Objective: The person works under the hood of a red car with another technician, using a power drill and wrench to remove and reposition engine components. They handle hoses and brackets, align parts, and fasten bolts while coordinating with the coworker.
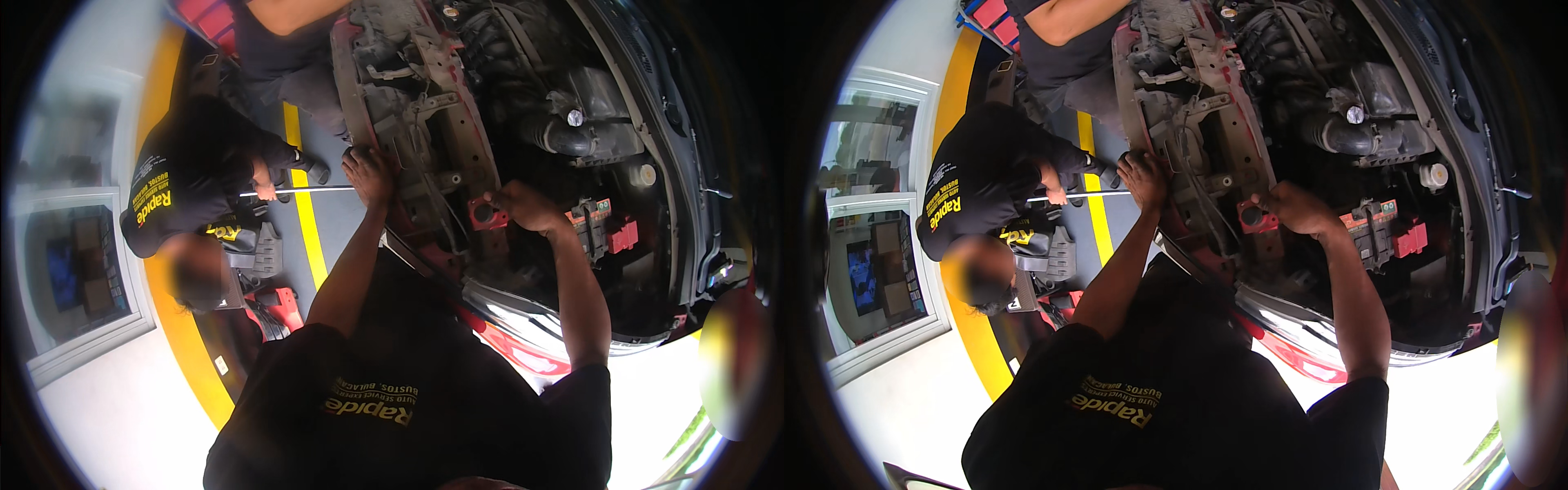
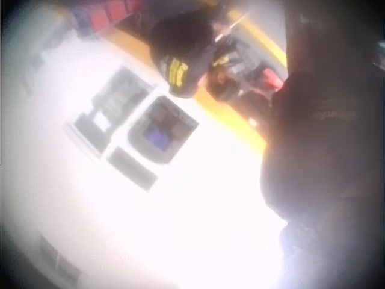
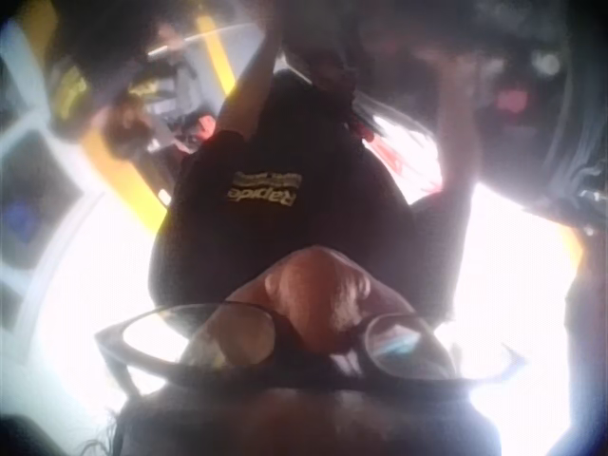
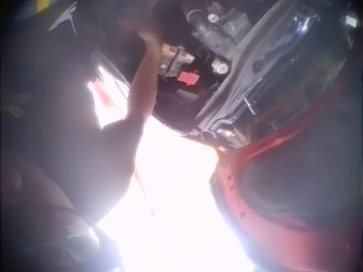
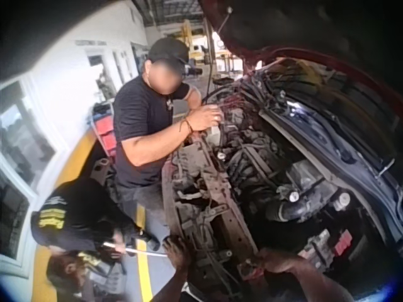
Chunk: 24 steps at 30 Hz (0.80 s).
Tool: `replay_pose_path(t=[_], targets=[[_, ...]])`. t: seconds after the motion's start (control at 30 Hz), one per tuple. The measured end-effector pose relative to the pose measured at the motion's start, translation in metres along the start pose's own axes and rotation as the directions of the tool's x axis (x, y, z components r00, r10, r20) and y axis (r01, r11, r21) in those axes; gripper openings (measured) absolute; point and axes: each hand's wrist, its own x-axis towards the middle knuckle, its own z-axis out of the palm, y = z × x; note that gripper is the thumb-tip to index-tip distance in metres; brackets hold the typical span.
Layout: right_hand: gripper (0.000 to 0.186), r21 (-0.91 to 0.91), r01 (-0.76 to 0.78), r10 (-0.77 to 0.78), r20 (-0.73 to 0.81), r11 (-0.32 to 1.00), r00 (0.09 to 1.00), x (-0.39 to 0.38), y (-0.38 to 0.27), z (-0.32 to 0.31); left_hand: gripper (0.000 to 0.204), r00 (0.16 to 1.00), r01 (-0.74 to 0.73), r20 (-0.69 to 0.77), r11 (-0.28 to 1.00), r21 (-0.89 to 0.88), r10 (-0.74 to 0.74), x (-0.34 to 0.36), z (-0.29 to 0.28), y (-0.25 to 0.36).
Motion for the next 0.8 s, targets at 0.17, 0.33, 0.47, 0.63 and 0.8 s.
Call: replay_pose_path(t=[0.17, 0.33, 0.47, 0.63, 0.8], targets=[[0.073, -0.069, 0.025, -0.025, -0.001, 0.997, 1.000, 0.002, 0.003, 0.001, 0.065, 0.994, -0.020, -0.107, 0.996, -0.082, 0.011, -0.003, 0.008, -0.001], [0.074, -0.154, -0.093, 0.069, -0.159, 0.984, 0.985, 0.006, -0.001, 0.018, 0.074, 0.999, 0.049, 0.005, 0.995, -0.088, -0.049, -0.003, 0.000, 0.001], [0.071, -0.410, -0.166, -0.010, -0.393, 0.897, 0.920, 0.001, -0.013, 0.038, 0.073, 0.997, 0.074, 0.028, 0.995, -0.064, -0.072, -0.001, -0.006, 0.007], [0.069, -0.338, -0.252, 0.094, -0.421, 0.907, 0.902, -0.006, -0.025, 0.038, 0.054, 0.992, -0.031, -0.126, 1.000, 0.004, 0.031, 0.000, -0.005, 0.009], [0.069, -0.358, -0.254, 0.086, -0.423, 0.899, 0.902, -0.003, -0.025, 0.029, 0.075, 0.994, 0.075, 0.076, 0.997, -0.033, -0.072, 0.000, 0.001, -0.001]])
